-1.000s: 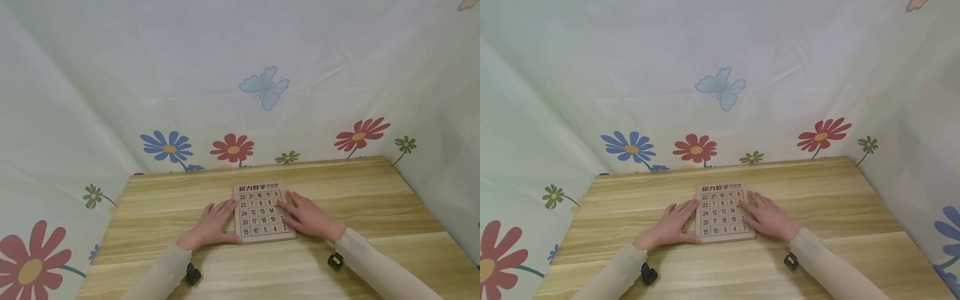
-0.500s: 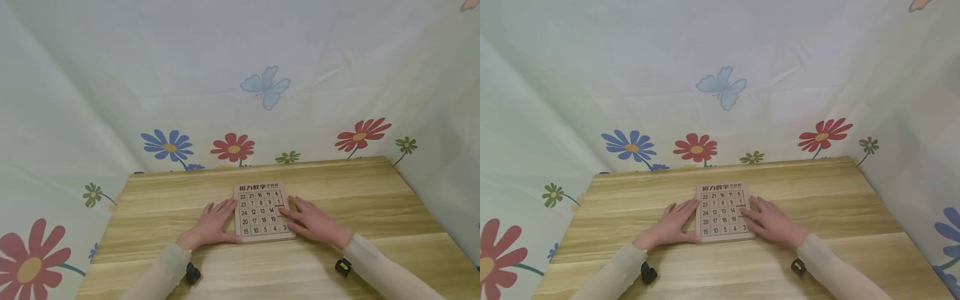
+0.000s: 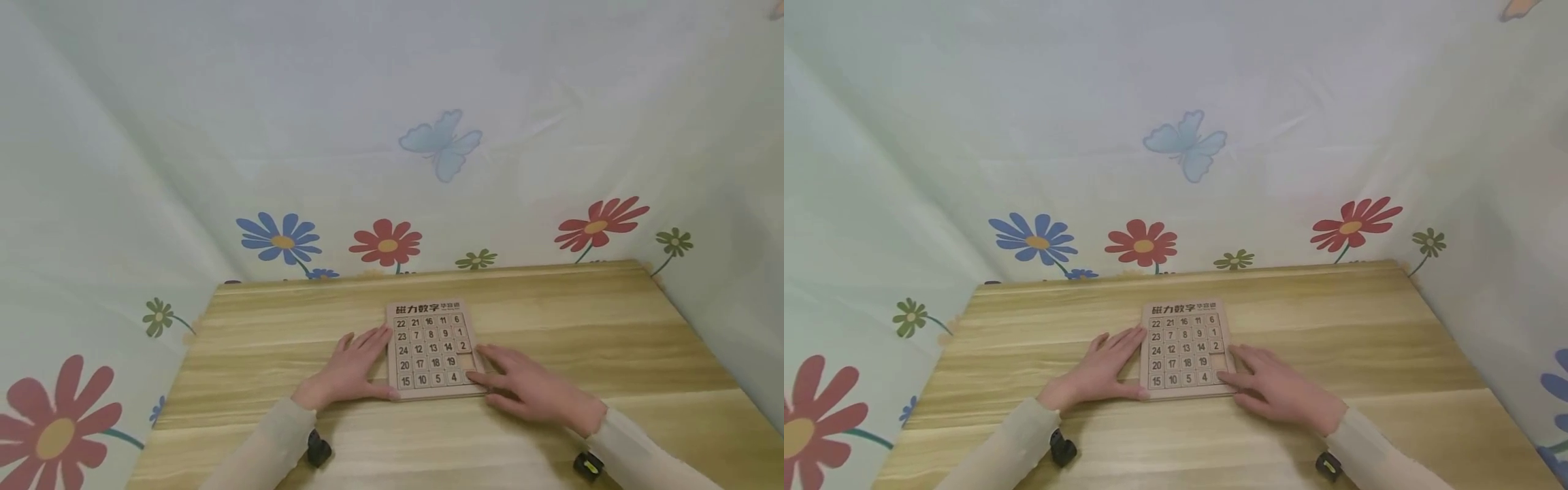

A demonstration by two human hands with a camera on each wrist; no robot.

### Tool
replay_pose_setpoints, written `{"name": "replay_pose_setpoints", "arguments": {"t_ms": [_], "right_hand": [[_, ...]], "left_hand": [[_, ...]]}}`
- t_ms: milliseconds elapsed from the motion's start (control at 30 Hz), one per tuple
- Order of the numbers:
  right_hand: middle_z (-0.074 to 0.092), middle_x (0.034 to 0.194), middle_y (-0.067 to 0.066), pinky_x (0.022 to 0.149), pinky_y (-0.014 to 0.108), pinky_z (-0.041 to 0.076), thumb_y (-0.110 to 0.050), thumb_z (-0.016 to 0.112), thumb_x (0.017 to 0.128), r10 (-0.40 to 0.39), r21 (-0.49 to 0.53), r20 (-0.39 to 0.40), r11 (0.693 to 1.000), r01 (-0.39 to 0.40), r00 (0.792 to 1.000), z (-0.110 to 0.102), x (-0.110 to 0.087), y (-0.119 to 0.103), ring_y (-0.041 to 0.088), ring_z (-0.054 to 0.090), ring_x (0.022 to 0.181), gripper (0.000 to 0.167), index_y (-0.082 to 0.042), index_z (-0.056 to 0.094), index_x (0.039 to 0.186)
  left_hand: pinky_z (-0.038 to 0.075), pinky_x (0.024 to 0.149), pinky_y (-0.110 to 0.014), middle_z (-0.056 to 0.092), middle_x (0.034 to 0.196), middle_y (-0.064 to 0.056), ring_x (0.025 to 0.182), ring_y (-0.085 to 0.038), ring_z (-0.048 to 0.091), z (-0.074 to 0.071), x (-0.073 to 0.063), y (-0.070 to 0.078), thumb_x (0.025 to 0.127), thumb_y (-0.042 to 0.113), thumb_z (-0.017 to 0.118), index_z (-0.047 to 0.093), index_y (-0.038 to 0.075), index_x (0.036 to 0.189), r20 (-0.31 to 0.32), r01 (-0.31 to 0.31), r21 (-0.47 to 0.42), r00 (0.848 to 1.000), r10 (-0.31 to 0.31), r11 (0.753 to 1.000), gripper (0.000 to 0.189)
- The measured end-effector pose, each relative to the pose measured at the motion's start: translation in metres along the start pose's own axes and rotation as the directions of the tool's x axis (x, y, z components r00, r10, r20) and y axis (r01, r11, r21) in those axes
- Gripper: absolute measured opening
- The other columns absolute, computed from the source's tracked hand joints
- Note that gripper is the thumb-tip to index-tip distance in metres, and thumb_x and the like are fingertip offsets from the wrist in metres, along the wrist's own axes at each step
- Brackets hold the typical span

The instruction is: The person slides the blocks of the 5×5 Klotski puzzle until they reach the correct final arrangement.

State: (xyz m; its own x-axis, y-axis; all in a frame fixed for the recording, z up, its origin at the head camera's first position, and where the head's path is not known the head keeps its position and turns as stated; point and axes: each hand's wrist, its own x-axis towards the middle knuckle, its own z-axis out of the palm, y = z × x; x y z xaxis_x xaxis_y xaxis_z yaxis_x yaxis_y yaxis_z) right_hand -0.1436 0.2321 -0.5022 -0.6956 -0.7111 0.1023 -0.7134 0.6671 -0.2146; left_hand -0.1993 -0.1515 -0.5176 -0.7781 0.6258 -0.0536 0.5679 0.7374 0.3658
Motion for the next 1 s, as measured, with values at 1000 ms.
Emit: {"name": "replay_pose_setpoints", "arguments": {"t_ms": [1000], "right_hand": [[0.041,0.161,0.025,0.116,0.067,0.033,-0.035,0.066,0.102,0.040,-0.002,-0.034,0.999,-0.041,0.999,-0.003,-0.006,-0.011,0.049,0.039,0.146,0.044,-0.026,0.064,0.146]], "left_hand": [[0.011,0.124,-0.067,0.015,0.175,-0.005,0.159,-0.029,0.019,-0.002,0.002,0.004,0.079,0.087,0.062,0.017,0.013,0.168,0.045,0.040,0.054,0.998,-0.043,0.998,0.124]]}}
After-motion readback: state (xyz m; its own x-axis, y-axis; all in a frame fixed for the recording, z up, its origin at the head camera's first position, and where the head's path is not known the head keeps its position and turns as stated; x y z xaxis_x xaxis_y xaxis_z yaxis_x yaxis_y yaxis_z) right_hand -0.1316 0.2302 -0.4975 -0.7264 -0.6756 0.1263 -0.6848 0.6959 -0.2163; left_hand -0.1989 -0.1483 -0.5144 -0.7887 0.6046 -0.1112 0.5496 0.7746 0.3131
